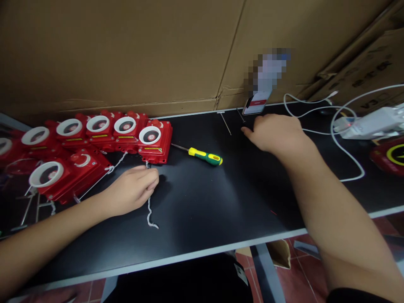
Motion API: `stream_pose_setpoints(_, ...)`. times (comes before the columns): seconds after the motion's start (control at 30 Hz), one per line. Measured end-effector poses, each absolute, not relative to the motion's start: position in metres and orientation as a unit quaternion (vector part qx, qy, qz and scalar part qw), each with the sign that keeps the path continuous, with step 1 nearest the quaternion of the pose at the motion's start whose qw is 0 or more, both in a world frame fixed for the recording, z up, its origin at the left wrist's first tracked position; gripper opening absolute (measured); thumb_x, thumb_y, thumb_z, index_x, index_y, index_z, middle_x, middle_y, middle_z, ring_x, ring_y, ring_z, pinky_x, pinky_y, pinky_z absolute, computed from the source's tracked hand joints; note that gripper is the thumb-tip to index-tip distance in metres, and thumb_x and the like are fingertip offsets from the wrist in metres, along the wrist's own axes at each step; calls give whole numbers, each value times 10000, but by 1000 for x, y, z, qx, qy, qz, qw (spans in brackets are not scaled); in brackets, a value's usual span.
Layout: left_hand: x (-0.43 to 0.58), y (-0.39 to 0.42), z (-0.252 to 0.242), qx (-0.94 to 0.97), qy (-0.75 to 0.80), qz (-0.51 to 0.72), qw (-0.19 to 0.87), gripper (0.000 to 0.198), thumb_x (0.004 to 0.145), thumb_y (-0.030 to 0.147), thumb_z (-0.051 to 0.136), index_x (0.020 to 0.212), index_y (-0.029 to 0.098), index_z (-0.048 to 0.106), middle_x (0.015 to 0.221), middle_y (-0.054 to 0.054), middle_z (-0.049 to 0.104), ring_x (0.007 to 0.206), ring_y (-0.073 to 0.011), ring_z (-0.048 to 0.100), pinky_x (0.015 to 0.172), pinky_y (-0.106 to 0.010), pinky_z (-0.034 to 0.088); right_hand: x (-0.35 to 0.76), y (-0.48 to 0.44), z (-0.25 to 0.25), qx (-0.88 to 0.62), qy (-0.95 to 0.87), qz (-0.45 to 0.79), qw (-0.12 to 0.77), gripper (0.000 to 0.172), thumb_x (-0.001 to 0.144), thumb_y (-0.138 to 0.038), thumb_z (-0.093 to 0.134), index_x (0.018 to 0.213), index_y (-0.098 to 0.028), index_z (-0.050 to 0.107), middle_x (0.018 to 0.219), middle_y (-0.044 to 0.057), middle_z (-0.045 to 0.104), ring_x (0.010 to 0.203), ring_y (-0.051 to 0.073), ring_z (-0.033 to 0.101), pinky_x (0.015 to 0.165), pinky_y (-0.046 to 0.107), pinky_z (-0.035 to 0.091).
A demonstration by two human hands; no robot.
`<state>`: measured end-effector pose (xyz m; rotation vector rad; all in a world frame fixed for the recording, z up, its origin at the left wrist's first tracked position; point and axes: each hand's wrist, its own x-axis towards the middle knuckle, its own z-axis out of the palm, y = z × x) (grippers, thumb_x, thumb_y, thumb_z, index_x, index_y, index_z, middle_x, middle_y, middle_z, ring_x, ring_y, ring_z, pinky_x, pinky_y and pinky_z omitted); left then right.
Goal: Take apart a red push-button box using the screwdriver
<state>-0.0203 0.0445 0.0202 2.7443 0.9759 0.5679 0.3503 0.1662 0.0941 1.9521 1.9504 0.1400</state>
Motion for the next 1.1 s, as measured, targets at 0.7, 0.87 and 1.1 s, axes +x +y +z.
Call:
stream_pose_setpoints(0.7, 13, -15, 31, 973, 9, 220, 70, 160, 1066, 276, 757, 918, 326, 790, 1152, -47, 873, 1069, -236, 795, 843, -381, 710, 278, 110, 26, 170, 956, 172, -165, 406, 1201, -231, 513, 852, -200, 718, 817, 69, 679, 768, 230, 575, 745, 387, 392)
stream_pose_setpoints(0.87, 9, -28, 36, 960, -70, 269, -23, 194, 1044, 390, 704, 900, 368, 832, 1120, -45, 848, 1086, -288, 772, 778, -433, 703, 279, 109, 26, 261, 931, 194, -166, 340, 1172, -275, 521, 948, -176, 757, 947, 141, 737, 854, 288, 625, 772, 417, 402)
stream_pose_setpoints(1.1, -21, 23, 62, 874, 431, 139, -178, 237, 1039, 69, 549, 1116, 187, 739, 1029, -147, 780, 920, -328, 695, 710, -452, 555, 271, 107, 29, 474, 875, 90, -44, 380, 1127, -370, 587, 1328, -90, 746, 1226, 241, 762, 1065, 386, 752, 685, 402, 505)
